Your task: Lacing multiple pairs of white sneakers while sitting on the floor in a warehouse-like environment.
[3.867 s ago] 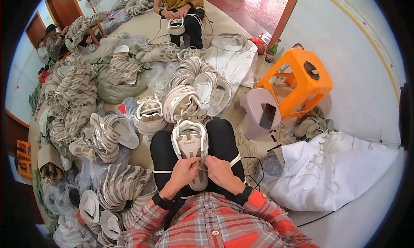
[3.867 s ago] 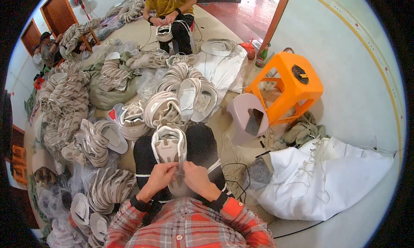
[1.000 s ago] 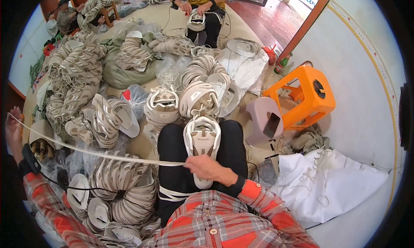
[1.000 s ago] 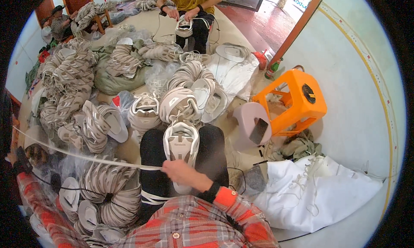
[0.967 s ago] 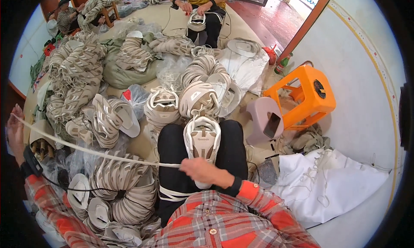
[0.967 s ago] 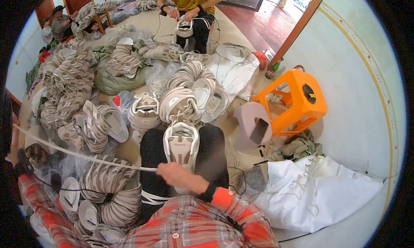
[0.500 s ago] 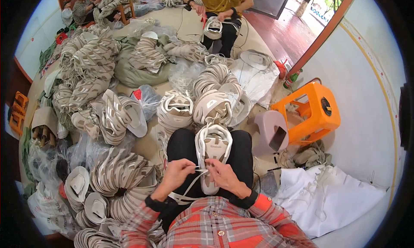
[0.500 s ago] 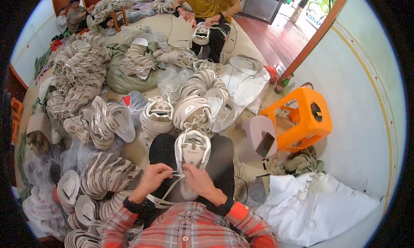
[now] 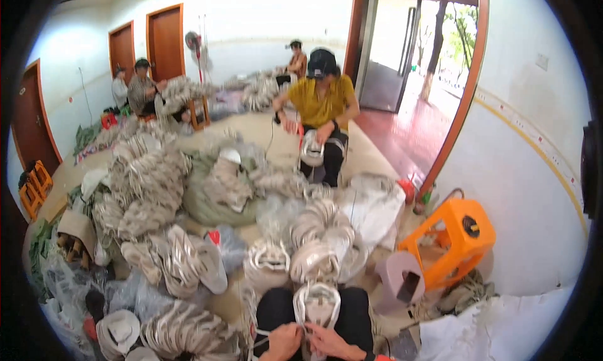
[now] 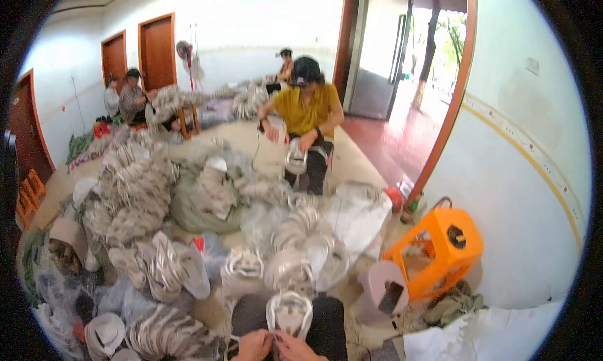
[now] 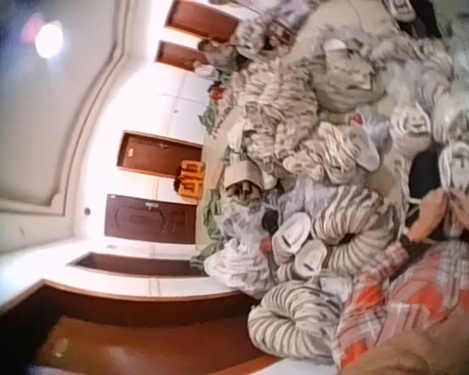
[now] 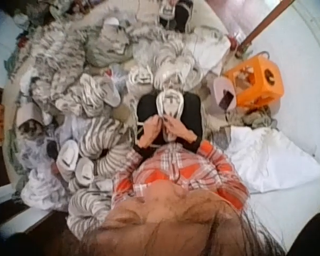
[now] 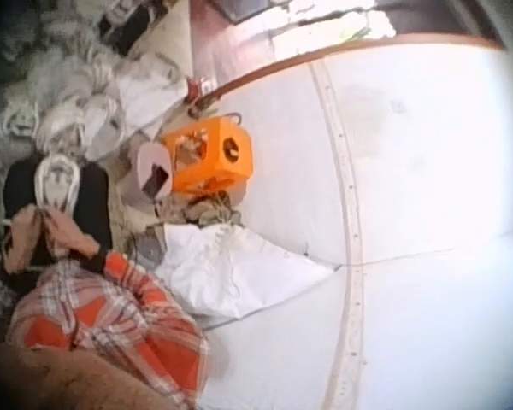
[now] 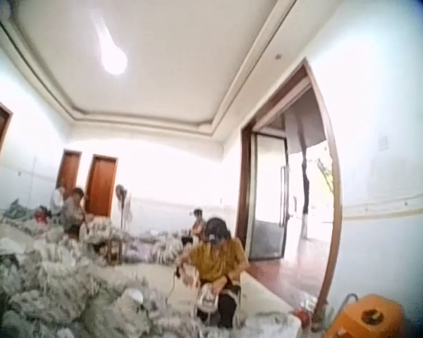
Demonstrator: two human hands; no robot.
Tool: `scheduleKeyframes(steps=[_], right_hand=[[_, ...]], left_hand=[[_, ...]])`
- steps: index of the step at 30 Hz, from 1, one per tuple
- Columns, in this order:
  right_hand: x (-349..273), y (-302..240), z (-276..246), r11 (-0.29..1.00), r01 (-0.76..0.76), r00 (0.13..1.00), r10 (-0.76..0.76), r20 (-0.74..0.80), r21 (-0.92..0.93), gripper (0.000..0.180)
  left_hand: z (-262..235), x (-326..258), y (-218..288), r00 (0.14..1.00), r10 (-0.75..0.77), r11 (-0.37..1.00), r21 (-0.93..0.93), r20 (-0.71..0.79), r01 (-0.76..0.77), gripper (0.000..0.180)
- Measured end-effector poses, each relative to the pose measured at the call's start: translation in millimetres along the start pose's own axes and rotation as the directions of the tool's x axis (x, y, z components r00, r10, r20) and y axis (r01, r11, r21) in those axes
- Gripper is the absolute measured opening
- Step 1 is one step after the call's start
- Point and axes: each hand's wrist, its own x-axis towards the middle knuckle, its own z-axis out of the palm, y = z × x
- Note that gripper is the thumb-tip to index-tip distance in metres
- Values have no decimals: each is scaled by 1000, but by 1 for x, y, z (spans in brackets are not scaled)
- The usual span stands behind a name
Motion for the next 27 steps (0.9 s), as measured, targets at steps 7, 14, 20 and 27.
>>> scheduleKeyframes(steps=[7, 14, 20, 27], right_hand=[[14, 36, 2, 866, 445, 890, -456, 4, -228, 35], [5, 7, -2, 436, 222, 930, -362, 56, -872, 24], [-20, -24, -127, 737, 351, 880, -50, -471, 578, 14], [-1, -7, -93, 176, 386, 920, -139, -365, 906, 13]], left_hand=[[-22, -6, 6, 980, -132, 954, -248, 150, 167, 20], [-34, -8, 10, 922, -130, 992, 41, 365, 123, 17], [-136, -22, -17, 979, -173, -119, -989, 107, 87, 22], [-117, -27, -32, 888, -437, -618, -766, 147, -177, 35]])
